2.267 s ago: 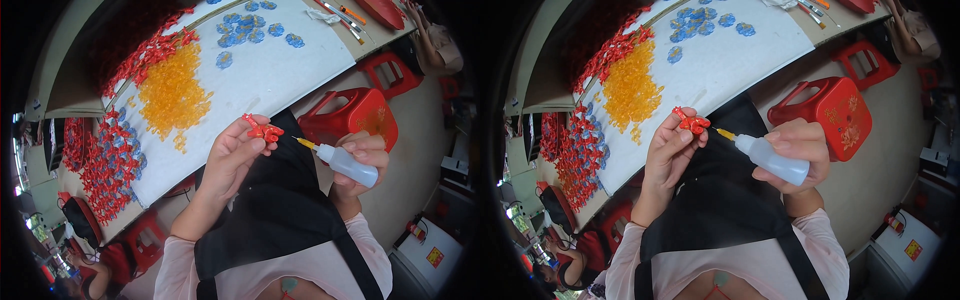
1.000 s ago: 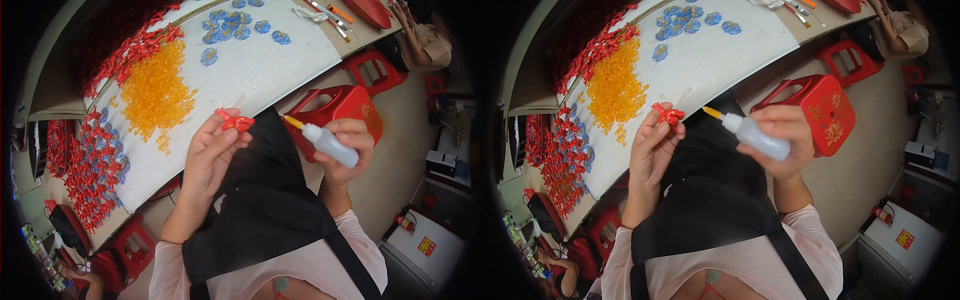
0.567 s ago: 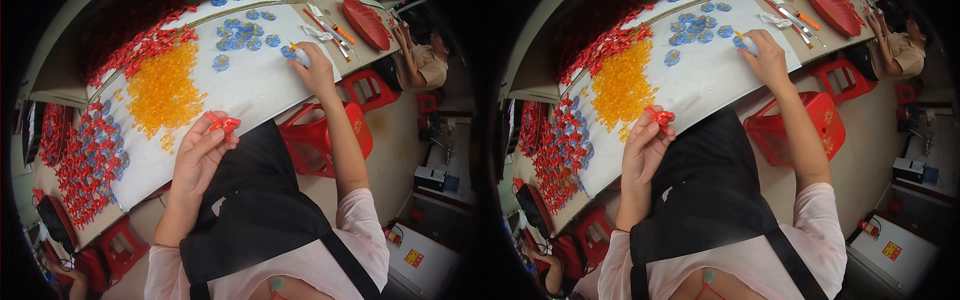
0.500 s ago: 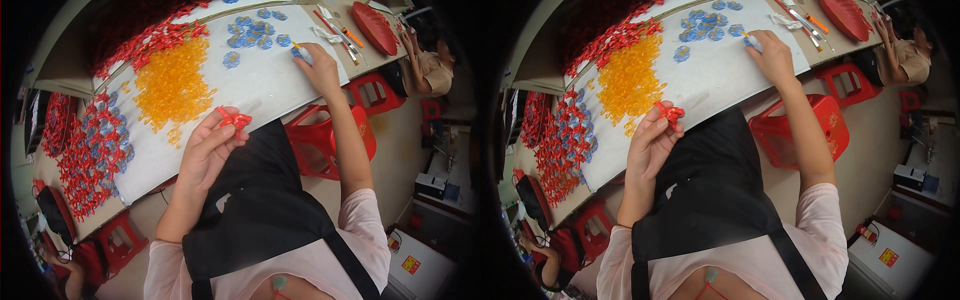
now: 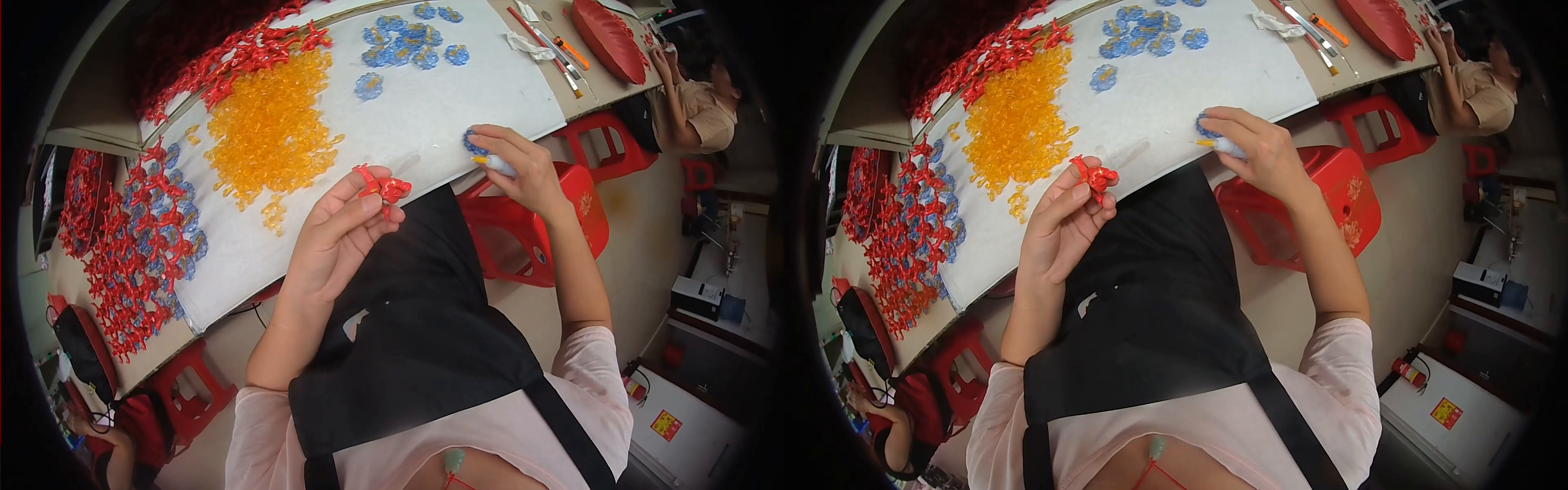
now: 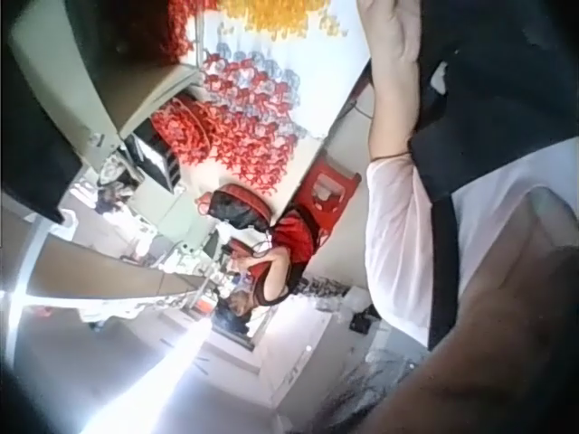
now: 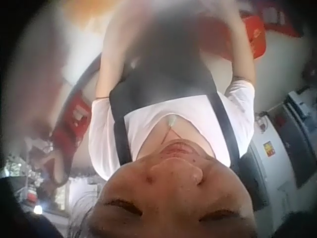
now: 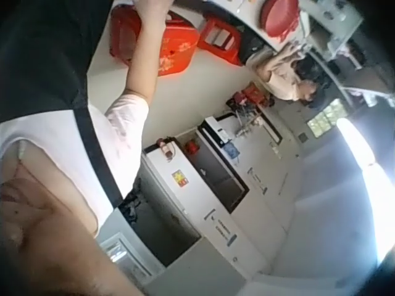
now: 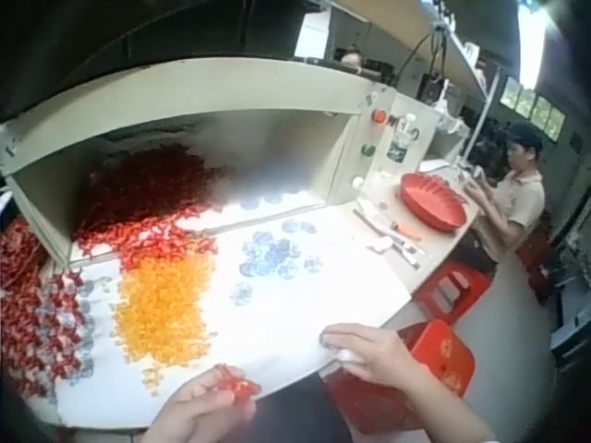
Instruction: The person glues yellow and red plastic components together with a glue bottle to assemble toy flower or star decorations.
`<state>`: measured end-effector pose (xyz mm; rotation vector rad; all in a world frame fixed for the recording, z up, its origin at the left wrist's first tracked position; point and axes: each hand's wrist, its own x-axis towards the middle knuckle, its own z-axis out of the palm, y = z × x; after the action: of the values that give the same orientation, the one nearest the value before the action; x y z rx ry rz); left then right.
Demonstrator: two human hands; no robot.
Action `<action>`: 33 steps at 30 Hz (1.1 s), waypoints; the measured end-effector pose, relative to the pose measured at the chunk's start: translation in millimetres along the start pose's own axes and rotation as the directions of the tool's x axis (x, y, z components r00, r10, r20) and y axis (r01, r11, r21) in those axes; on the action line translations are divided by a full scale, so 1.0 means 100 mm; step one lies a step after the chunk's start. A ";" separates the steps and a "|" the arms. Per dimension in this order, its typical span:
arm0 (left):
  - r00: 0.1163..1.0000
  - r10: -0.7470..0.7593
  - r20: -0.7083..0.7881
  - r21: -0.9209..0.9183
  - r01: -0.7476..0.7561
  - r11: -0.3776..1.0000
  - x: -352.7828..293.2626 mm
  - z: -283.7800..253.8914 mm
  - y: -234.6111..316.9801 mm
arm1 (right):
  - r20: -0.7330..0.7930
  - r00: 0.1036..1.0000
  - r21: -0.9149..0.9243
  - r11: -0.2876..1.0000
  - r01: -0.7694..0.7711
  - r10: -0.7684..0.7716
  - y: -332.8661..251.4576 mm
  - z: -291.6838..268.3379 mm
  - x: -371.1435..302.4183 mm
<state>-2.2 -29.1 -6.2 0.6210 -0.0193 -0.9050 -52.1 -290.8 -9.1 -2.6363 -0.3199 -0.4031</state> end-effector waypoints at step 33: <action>0.984 -0.154 0.093 0.081 0.147 0.986 -0.07 0.21 -0.08 | -0.166 0.970 0.861 0.505 0.054 0.179 -0.71 -0.09 -0.17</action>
<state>-18.4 -37.7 8.9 0.6520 -0.0962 -1.0848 -90.7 -235.4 20.8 -1.5598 -0.2488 -0.3851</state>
